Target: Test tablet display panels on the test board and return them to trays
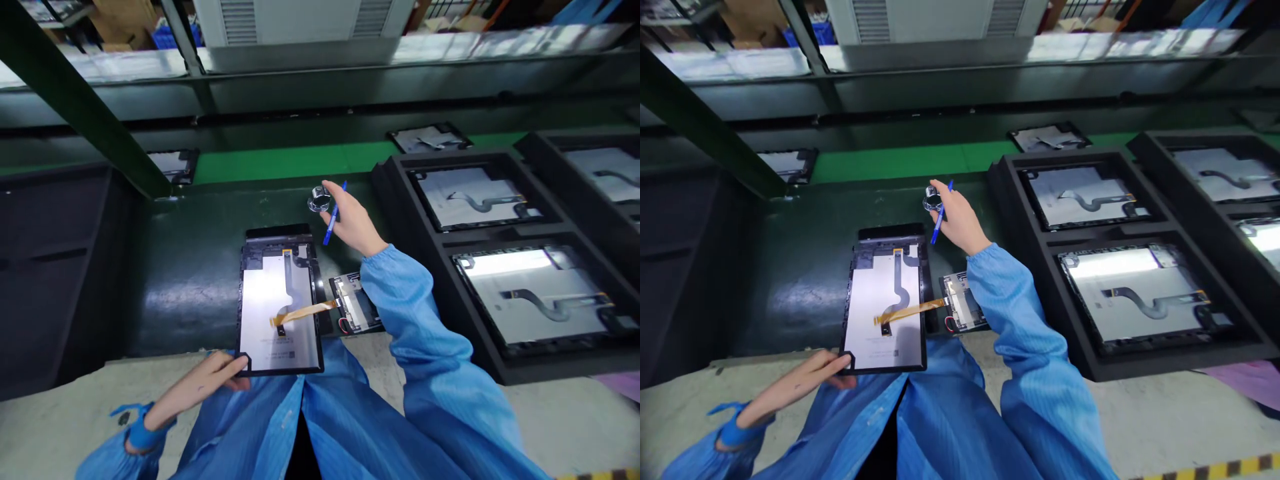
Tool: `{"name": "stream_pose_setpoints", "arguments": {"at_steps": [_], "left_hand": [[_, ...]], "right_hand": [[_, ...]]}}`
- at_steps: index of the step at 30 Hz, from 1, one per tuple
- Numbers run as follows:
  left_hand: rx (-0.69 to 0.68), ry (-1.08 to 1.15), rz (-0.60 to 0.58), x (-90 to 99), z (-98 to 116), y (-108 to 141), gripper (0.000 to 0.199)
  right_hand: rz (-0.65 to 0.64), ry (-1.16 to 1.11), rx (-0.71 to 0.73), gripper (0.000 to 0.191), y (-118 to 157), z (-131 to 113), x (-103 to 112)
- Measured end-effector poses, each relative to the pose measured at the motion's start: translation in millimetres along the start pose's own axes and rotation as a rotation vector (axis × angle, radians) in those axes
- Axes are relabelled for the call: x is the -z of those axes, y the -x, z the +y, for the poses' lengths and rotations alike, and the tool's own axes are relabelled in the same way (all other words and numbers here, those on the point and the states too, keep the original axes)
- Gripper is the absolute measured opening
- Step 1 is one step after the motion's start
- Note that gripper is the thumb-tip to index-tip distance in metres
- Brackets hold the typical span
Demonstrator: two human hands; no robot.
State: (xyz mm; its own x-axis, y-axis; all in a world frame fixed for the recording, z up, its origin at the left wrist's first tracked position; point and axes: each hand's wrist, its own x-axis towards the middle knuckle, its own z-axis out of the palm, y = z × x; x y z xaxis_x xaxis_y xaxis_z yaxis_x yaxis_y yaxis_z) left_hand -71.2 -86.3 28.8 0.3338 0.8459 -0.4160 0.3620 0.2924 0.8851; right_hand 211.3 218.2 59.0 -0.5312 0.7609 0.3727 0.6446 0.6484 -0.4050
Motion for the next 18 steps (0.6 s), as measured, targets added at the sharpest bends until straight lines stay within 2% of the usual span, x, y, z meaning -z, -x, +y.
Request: {"name": "stream_pose_setpoints", "arguments": {"at_steps": [2,4,7,9,11,14,16,18], "left_hand": [[0.113,0.292,0.017,-15.1,-8.1,-2.5,0.034],[0.181,0.487,0.021,-17.2,-6.6,1.6,0.028],[0.225,0.537,0.058,1.0,8.2,19.0,0.025],[0.207,0.572,0.179,19.6,25.2,27.7,0.027],[0.151,0.603,0.28,38.3,48.2,24.7,0.02],[0.016,0.659,0.359,63.8,91.5,-10.4,0.015],[-0.087,0.727,0.46,79.2,121.7,-52.7,0.016],[-0.154,0.787,0.493,92.2,149.2,-105.0,0.017]], "right_hand": [[-0.034,0.031,0.052,0.062,-12.7,-1.0,-8.8],[-0.031,0.077,0.051,0.056,-19.2,-3.7,-14.6],[0.009,0.076,0.033,0.048,-22.1,-2.7,-16.1],[0.03,-0.007,0.036,0.046,-21.1,1.5,-12.2],[0.084,-0.121,0.039,0.045,-16.3,6.5,-5.3],[0.245,-0.263,-0.001,0.043,0.0,12.2,6.5],[0.338,-0.311,-0.055,0.04,15.2,15.7,12.0],[0.371,-0.313,-0.107,0.036,29.7,20.5,15.0]]}}
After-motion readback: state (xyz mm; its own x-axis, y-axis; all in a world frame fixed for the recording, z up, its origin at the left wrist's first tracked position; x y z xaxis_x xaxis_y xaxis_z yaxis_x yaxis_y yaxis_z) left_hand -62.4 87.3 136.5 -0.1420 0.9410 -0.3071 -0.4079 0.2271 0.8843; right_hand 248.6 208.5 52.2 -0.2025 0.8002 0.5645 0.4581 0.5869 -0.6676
